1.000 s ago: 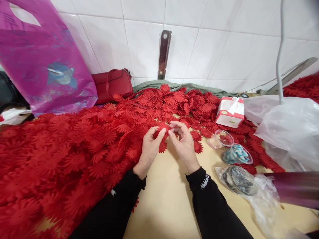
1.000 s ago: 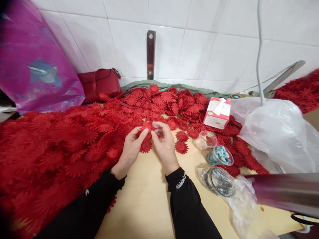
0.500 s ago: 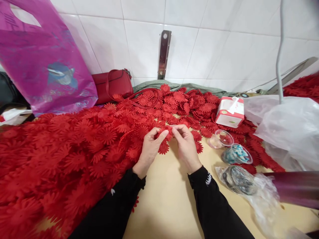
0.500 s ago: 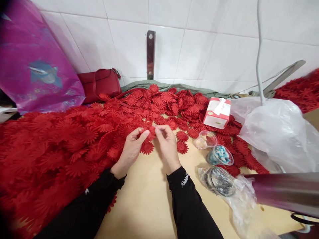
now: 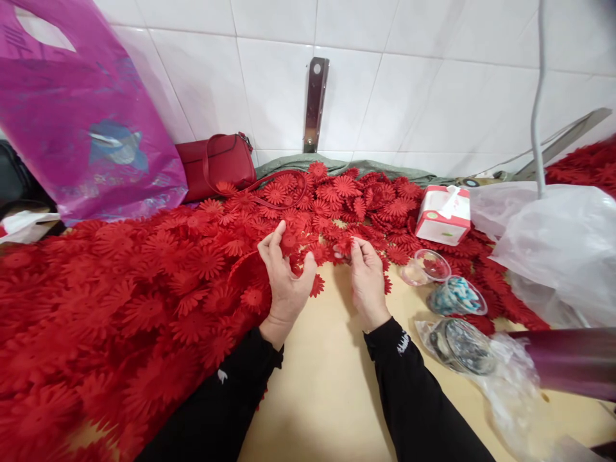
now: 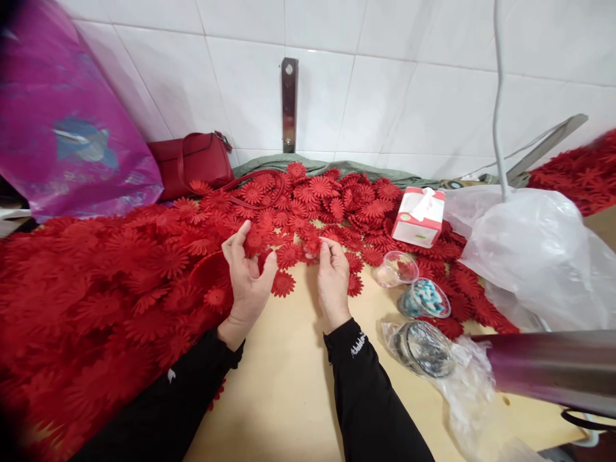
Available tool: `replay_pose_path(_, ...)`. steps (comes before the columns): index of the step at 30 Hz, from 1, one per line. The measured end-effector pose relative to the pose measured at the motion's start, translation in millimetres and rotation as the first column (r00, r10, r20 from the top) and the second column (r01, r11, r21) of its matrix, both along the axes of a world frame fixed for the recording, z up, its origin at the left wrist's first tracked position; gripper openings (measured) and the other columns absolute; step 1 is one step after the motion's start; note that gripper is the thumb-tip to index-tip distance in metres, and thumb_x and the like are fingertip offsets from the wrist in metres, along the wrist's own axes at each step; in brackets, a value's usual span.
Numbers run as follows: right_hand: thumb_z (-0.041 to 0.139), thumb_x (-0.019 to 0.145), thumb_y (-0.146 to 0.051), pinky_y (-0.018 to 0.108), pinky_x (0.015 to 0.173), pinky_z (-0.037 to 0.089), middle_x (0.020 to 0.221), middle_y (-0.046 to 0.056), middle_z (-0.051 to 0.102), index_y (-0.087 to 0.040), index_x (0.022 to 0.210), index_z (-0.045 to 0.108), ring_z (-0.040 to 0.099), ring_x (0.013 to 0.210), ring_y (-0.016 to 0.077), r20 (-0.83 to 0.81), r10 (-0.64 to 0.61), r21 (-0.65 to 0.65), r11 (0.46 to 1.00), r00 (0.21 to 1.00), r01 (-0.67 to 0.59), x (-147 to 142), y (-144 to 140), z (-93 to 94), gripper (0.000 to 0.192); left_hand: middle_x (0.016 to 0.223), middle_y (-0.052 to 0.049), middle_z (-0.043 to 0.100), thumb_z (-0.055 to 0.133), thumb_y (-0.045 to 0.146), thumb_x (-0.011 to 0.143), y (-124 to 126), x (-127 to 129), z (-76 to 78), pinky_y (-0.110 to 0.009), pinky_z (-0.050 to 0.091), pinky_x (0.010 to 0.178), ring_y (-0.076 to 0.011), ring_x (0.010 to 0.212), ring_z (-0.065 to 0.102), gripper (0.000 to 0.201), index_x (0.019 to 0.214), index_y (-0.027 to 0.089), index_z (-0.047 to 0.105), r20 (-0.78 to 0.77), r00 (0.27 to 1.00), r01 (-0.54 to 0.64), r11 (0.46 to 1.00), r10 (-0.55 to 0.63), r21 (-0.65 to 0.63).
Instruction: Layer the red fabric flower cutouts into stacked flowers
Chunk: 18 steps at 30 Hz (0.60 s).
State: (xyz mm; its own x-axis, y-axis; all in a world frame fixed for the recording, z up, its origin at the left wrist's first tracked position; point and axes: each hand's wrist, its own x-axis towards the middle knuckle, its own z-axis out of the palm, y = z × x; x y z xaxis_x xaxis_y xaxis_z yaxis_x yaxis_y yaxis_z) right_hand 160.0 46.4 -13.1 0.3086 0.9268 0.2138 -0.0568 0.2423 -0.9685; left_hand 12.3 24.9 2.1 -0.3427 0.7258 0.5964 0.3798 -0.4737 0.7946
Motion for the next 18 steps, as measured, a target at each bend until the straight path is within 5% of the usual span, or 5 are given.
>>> replay_pose_path(4,0.055,0.101,-0.05,0.038,0.094,0.053,0.097,0.003,0.073,-0.024,0.097,0.068,0.067,0.093,0.0206,0.112,-0.002,0.015,1.0,0.994,0.001,-2.7,-4.7,6.5,0.029,0.133,-0.012,0.059,0.05,0.024,0.103,-0.3,-3.0,0.5,-0.042,0.041,0.119,-0.0232,0.127,0.055,0.041,0.142,0.022,0.061,0.033,0.999,-0.024,0.999,0.023,0.024)
replay_pose_path(8,0.057,0.102,-0.046,0.043,0.11,0.047,0.117,0.009,0.076,-0.023,0.099,0.075,0.068,0.115,0.0238,0.314,0.085,0.071,0.991,0.946,-0.112,-11.5,-13.6,18.8,0.03,0.12,-0.009,0.069,0.056,0.03,0.104,4.2,-4.4,-2.1,-0.039,0.049,0.109,-0.0214,0.114,0.063,0.027,0.125,0.024,0.071,0.037,0.999,-0.036,0.999,0.035,0.029)
replay_pose_path(14,0.063,0.098,-0.049,0.042,0.104,0.054,0.115,0.008,0.075,-0.025,0.116,0.067,0.07,0.108,0.021,0.09,0.125,0.08,0.988,0.988,-0.132,-18.8,-16.4,22.8,0.03,0.127,-0.007,0.072,0.071,0.033,0.096,3.1,2.8,-6.4,-0.034,0.055,0.098,-0.0194,0.109,0.068,0.04,0.134,0.025,0.066,0.138,0.979,0.162,0.984,-0.151,-0.075)
replay_pose_path(18,0.076,0.087,-0.042,0.036,0.089,0.056,0.095,0.003,0.071,-0.023,0.106,0.066,0.067,0.089,0.0179,0.017,0.058,0.019,0.998,0.998,-0.058,-14.4,-8.9,13.4,0.029,0.128,-0.009,0.071,0.073,0.034,0.093,3.6,4.2,-4.5,-0.033,0.055,0.099,-0.0189,0.111,0.068,0.04,0.131,0.024,0.064,0.232,0.958,0.194,0.977,-0.169,-0.088)
